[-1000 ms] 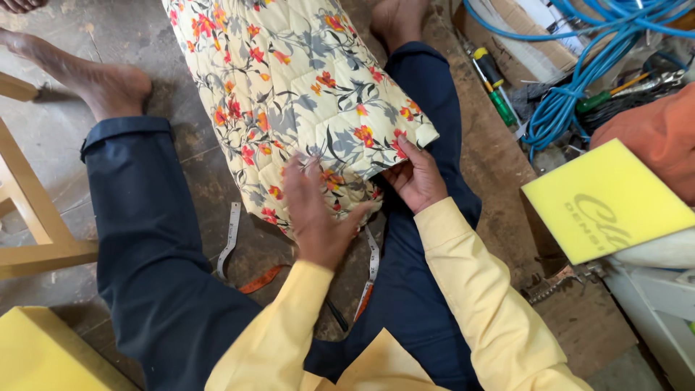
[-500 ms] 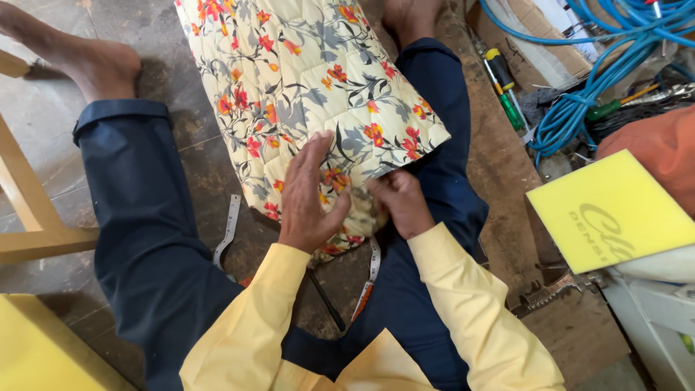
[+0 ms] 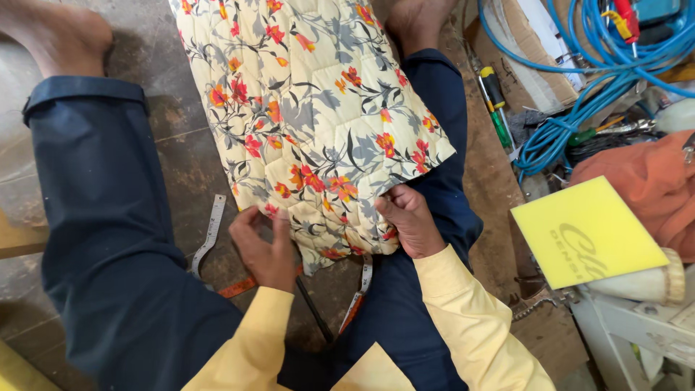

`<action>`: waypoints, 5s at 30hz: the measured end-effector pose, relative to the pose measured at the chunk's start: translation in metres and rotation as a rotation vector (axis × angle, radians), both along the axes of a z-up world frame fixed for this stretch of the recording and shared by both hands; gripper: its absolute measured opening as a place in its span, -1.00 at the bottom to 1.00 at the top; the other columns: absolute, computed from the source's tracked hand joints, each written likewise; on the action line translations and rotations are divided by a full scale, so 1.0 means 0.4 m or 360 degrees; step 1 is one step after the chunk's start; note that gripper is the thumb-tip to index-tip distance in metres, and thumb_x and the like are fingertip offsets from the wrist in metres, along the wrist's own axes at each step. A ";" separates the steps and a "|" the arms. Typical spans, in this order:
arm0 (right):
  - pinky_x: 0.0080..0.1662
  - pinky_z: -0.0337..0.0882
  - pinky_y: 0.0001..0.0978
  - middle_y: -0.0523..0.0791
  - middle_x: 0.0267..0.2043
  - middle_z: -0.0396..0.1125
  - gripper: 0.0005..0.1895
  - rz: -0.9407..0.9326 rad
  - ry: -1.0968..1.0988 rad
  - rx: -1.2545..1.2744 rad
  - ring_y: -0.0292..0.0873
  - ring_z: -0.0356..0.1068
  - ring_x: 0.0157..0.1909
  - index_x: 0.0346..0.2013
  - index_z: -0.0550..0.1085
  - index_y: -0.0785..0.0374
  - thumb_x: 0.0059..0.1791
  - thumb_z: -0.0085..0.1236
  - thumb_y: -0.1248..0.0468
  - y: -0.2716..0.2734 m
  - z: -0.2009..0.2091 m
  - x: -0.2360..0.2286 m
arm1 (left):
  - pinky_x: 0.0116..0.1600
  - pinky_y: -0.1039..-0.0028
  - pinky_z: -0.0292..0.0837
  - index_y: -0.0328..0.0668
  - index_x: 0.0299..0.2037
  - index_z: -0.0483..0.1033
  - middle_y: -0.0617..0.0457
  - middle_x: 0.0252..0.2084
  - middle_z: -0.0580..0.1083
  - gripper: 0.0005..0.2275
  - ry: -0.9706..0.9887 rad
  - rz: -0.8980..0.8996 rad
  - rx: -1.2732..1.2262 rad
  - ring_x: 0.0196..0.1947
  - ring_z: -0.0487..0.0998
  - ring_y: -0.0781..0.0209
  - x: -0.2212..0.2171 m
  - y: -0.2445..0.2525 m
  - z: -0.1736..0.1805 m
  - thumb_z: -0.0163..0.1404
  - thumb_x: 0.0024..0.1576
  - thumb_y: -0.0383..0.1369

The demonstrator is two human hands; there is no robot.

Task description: The person measures a floral-patterned quilted fabric with a tape measure and marks it with a pen. They then use shears to cut the fabric along the marked lines, repeatedly adjusting and measuring the material during the process.

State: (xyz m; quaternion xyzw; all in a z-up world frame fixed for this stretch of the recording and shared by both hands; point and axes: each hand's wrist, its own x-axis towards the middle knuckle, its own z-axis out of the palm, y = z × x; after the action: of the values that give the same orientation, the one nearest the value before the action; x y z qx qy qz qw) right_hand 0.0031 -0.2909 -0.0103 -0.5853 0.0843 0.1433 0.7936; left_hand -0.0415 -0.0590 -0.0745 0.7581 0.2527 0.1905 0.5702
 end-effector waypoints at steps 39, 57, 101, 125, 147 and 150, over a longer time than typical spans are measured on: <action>0.20 0.38 -0.27 -0.10 0.22 0.38 -0.31 -0.0487 0.0021 0.0369 -0.17 0.38 0.20 0.28 0.35 0.27 -0.11 0.42 0.28 0.104 0.024 0.083 | 0.14 0.26 0.52 -0.30 0.17 0.46 -0.07 0.13 0.54 -0.70 -0.0012 -0.0379 -0.1990 0.08 0.58 0.14 0.042 0.059 -0.022 0.07 0.22 -0.48; 0.15 0.40 -0.28 -0.08 0.13 0.42 -0.38 -0.0785 0.0025 0.0458 -0.17 0.41 0.12 0.21 0.39 0.33 -0.08 0.39 0.21 0.108 -0.009 0.099 | 0.12 0.30 0.55 -0.24 0.14 0.48 -0.04 0.11 0.55 -0.71 0.0053 -0.0358 -0.1932 0.06 0.59 0.16 0.049 0.060 -0.022 0.04 0.21 -0.48; 0.09 0.45 -0.28 -0.05 0.01 0.51 -0.60 -0.0292 -0.0019 0.0295 -0.16 0.49 0.01 0.04 0.52 0.37 -0.08 0.12 0.61 0.065 -0.025 0.058 | 0.26 0.15 0.45 -0.38 0.29 0.30 -0.20 0.25 0.45 -0.57 -0.0461 -0.0437 -0.2367 0.21 0.52 -0.03 0.017 0.131 0.021 -0.10 0.17 -0.59; 0.28 0.32 -0.21 -0.03 0.21 0.39 -0.61 -0.0171 0.0121 0.0385 -0.10 0.36 0.24 0.20 0.40 0.44 0.11 -0.01 0.29 0.024 -0.010 -0.012 | 0.24 0.16 0.40 -0.31 0.25 0.28 -0.12 0.27 0.40 -0.67 -0.0995 -0.0896 -0.2816 0.29 0.42 -0.06 0.000 0.131 -0.102 -0.33 0.34 -0.37; 0.13 0.43 -0.32 -0.03 0.09 0.48 -0.64 -0.0046 0.0069 -0.0105 -0.20 0.47 0.06 0.10 0.47 0.41 0.01 0.20 0.44 0.049 -0.013 -0.027 | 0.13 0.32 0.46 -0.39 0.30 0.38 -0.07 0.09 0.48 -0.74 -0.0758 -0.0152 -0.2294 -0.01 0.50 0.19 0.038 0.161 -0.101 0.01 0.43 -0.56; 0.12 0.45 -0.28 -0.04 0.06 0.48 -0.62 -0.0062 0.0107 -0.0051 -0.18 0.49 0.04 0.10 0.47 0.40 -0.03 0.21 0.43 0.056 -0.020 -0.030 | 0.18 0.35 0.51 -0.31 0.18 0.39 -0.05 0.13 0.52 -0.70 -0.0565 -0.0137 -0.2308 0.10 0.56 0.16 0.048 0.166 -0.093 -0.03 0.23 -0.55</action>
State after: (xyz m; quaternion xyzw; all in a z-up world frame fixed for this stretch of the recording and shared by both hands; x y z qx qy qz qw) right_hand -0.0088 -0.2686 -0.0183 -0.5910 0.1245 0.1461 0.7835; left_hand -0.0223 0.0073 -0.1117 0.1590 0.1891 0.0730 0.9662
